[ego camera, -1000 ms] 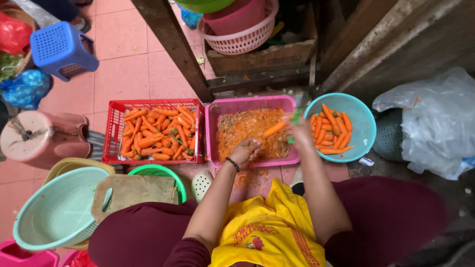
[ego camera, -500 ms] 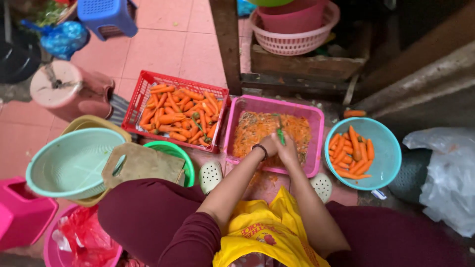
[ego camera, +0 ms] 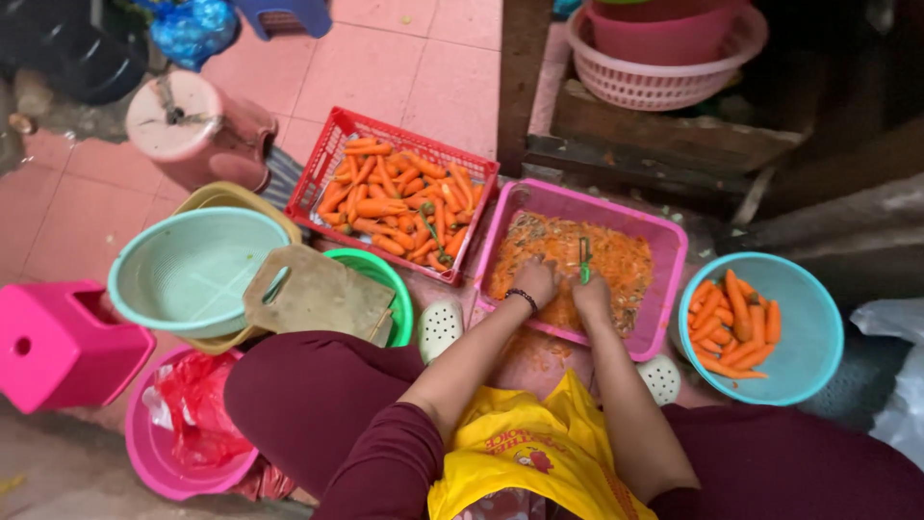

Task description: The recorder is peeling carrots with a hand peeler and placing the peeled carrots into a blue bowl while the peels go into a pink tray.

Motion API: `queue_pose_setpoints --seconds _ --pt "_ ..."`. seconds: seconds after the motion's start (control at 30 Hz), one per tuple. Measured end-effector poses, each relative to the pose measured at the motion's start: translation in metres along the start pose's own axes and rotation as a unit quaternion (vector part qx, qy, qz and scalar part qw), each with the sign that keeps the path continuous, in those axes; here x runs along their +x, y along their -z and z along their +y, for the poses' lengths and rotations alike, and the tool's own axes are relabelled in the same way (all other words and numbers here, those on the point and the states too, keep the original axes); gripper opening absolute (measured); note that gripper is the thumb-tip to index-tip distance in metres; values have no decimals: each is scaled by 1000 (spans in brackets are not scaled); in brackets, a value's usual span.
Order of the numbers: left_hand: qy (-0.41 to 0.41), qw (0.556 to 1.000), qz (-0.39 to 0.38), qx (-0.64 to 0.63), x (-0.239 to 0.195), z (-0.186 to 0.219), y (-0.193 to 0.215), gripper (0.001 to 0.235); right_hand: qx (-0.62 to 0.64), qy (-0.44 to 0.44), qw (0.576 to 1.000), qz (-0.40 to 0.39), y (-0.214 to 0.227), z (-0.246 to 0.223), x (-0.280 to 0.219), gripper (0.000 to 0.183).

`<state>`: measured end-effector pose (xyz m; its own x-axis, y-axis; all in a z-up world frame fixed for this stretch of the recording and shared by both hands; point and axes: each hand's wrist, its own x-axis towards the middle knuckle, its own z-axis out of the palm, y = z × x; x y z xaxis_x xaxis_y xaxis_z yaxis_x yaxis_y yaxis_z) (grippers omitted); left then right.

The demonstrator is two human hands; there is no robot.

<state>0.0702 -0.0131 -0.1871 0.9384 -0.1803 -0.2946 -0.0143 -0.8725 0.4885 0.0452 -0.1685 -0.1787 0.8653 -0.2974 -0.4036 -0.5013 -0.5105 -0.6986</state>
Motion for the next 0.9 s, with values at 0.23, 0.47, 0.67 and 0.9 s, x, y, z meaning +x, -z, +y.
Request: queue_pose_setpoints --seconds 0.23,0.47,0.67,0.9 --pt "126 990 24 -55 2 -65 99 47 60 66 993 -73 -50 -80 -22 24" --pt "96 980 168 -39 23 -165 152 38 88 143 970 -176 -112 -183 -33 21" --pt "131 980 -103 107 5 -216 198 52 -4 154 964 -216 -179 -199 -17 19" --pt "151 981 56 110 129 -346 143 36 -84 186 977 -60 -228 -163 -8 22"
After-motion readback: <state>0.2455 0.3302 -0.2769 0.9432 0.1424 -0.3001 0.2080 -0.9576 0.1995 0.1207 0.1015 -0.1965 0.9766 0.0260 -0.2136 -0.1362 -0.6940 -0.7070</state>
